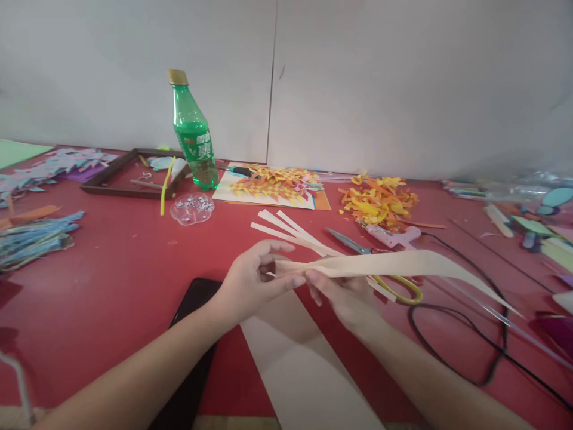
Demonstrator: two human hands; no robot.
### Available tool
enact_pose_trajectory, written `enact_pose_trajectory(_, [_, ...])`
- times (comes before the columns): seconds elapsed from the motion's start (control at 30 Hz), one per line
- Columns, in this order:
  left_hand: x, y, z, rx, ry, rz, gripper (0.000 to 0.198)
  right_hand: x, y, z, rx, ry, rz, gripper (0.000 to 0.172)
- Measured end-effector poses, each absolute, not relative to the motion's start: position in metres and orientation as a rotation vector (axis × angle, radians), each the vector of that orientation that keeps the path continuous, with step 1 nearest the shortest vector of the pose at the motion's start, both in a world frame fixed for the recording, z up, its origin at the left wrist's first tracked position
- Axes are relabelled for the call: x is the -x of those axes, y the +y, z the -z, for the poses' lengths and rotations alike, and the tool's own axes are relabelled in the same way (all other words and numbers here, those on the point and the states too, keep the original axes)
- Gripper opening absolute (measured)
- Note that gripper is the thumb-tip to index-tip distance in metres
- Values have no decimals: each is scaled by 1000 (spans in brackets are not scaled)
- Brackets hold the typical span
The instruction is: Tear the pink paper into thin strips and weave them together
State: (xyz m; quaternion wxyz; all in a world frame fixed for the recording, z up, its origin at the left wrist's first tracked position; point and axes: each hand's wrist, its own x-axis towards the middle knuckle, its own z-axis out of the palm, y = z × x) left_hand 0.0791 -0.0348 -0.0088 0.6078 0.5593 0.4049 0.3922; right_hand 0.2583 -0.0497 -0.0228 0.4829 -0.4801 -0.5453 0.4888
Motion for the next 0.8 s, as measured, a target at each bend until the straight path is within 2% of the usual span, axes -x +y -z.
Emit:
enact_pose_trajectory(0.37, [-80,-36,4,-1269,980,-914,21,-259,-48,25,1066,-1239,-1258,17])
enact_pose_trajectory(0.8, [-77,-33,7,-1075,985,-848,26,-260,-48,30,1055,-1208,-1276,15])
